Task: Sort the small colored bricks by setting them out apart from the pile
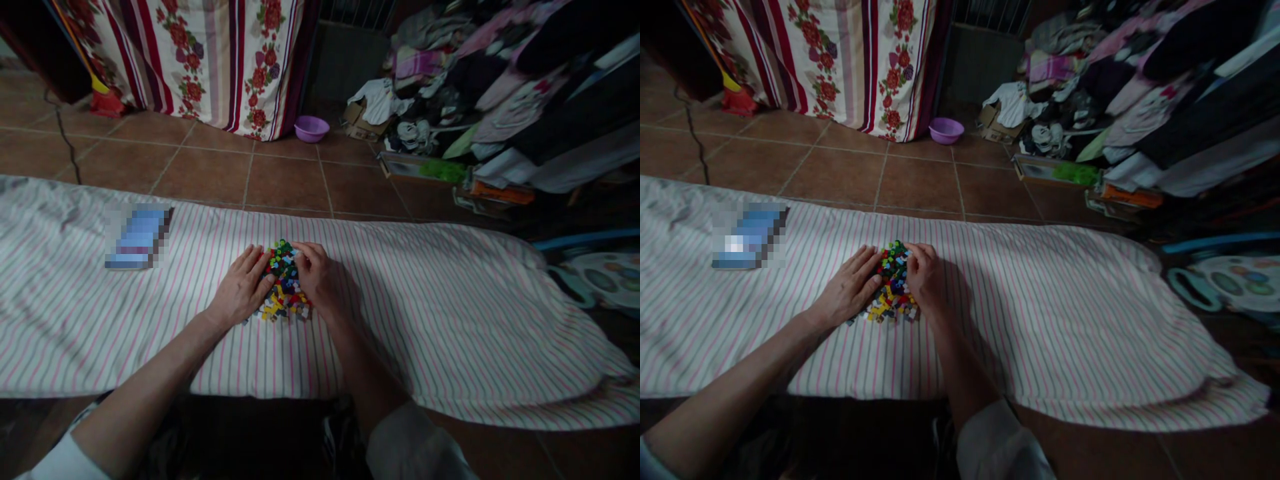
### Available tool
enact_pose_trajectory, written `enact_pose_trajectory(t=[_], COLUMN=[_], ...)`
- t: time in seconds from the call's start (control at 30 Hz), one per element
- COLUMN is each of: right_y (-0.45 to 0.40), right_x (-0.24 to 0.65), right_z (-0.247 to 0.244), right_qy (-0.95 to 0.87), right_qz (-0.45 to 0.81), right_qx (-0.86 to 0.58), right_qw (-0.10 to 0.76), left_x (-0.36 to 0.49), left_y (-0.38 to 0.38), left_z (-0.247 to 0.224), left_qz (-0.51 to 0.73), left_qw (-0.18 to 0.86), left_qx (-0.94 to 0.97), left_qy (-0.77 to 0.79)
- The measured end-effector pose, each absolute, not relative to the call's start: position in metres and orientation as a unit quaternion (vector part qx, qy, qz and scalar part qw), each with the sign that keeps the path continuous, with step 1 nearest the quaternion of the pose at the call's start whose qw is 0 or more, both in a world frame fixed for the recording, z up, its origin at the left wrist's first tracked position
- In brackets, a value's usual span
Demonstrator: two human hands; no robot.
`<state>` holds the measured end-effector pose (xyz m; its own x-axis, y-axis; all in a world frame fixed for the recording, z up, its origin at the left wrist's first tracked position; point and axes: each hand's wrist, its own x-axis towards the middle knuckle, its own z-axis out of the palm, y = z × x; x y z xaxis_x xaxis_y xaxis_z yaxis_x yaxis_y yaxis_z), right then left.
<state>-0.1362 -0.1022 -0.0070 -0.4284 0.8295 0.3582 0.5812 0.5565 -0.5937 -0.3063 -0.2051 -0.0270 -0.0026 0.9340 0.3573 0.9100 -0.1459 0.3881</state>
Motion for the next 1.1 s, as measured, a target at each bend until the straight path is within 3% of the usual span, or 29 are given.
enact_pose_trajectory(t=[0.33, 1.1], right_y=[-0.084, -0.094], right_x=[-0.138, -0.136], right_z=[-0.027, -0.010], right_qy=[-0.889, -0.847], right_qz=[0.156, 0.261], right_qx=[-0.330, -0.346], right_qw=[0.277, 0.308], left_x=[-0.290, -0.286], left_y=[-0.219, -0.214], left_z=[-0.018, -0.010], left_qz=[0.223, 0.193], left_qw=[-0.010, -0.026], left_qx=[0.739, 0.728], left_qy=[0.636, 0.657])
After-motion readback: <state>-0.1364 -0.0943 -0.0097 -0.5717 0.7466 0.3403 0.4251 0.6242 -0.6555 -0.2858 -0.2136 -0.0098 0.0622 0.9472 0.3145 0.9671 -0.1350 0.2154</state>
